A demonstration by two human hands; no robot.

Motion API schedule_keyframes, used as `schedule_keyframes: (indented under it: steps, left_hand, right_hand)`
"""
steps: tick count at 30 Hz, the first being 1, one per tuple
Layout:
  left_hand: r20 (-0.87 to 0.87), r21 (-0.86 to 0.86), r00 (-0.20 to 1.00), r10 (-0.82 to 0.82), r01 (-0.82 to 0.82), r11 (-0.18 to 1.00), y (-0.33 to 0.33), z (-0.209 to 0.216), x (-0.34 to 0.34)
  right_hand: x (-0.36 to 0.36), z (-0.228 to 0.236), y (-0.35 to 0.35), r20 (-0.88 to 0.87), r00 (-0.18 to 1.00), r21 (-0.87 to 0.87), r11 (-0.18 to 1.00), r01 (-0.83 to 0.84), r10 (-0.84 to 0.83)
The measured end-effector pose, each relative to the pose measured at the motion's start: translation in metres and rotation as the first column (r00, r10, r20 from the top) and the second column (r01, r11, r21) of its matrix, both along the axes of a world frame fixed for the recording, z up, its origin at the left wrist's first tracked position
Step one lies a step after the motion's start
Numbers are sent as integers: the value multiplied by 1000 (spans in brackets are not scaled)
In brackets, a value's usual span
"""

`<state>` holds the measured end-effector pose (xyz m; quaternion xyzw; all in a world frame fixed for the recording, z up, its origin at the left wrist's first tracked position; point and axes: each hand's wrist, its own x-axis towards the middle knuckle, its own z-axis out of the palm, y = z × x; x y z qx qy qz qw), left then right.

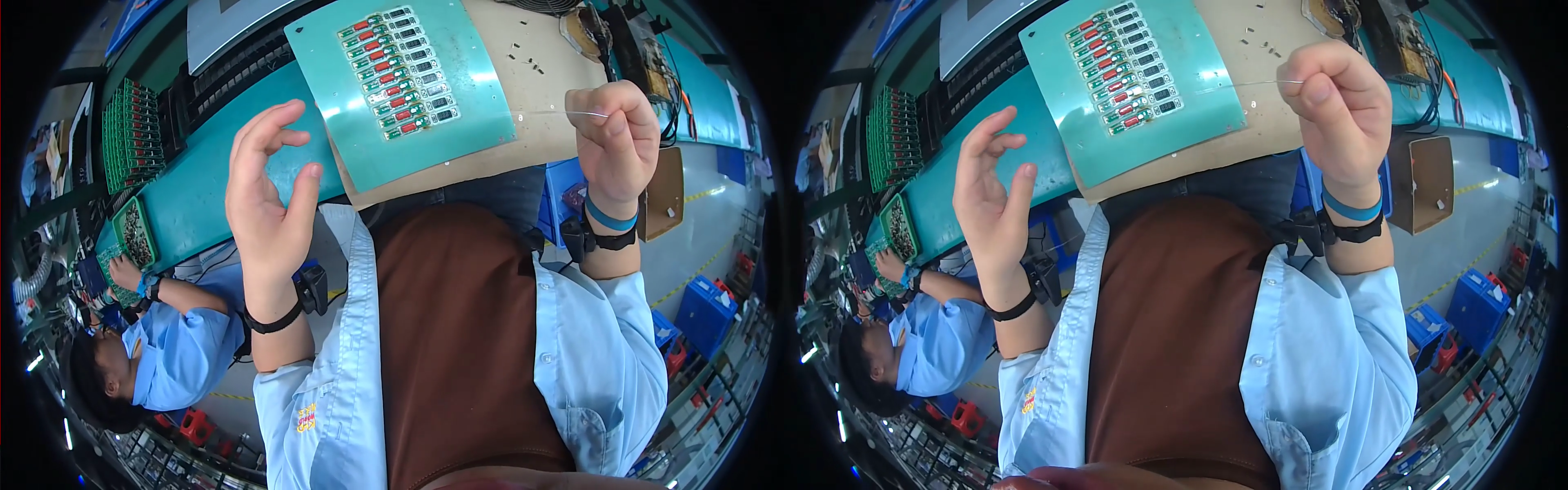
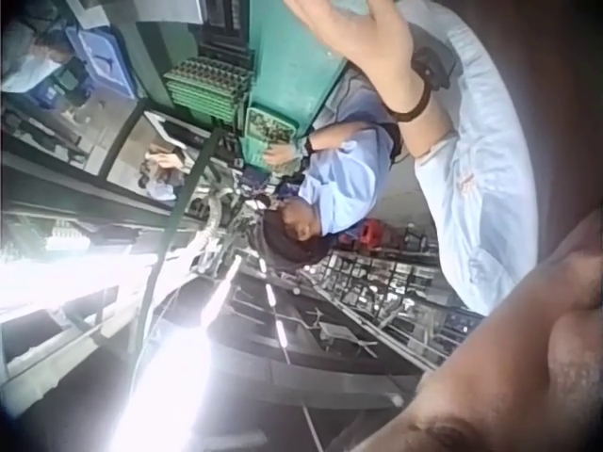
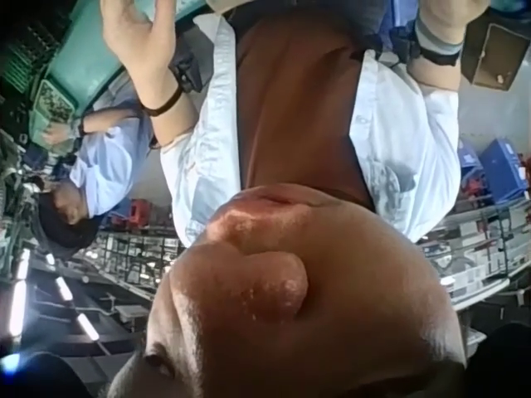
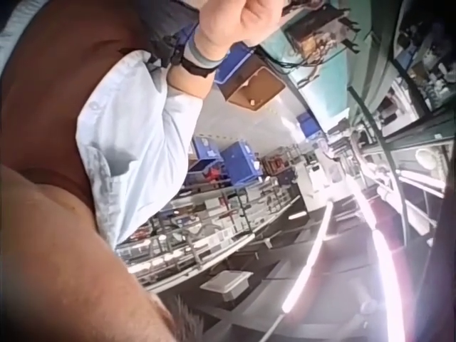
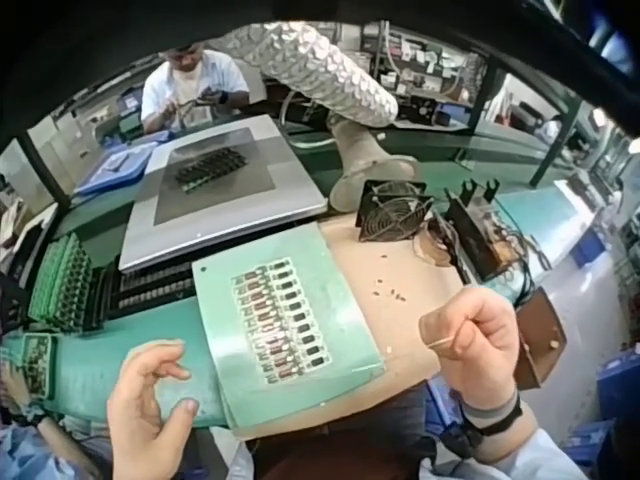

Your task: The person opens a fixture, places a circuit board inside, and closes the lid before opening it again to remove the board. They then use a soldering iron and solder wire to solder components onto the board.

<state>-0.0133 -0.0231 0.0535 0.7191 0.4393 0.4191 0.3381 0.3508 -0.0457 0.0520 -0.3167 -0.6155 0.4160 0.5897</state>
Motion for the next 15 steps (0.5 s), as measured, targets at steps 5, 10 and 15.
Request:
schedule_keyframes:
  steps: [5,10,15]
  left_hand:
    - [83,-77,992,-100,107,991,-5,0,22]
    - [-187,3,952,-241,246,969,4,-12,46]
    - [-49,-205,949,-310,295,933,3,-12,40]
  right_hand:
    - [1,-5,1,-48,997,12,998,-63,64]
    - [-8,3,0,-45,991,42,992,-122,124]
    - [1,13,-3,-100,990,39,995,-94,97]
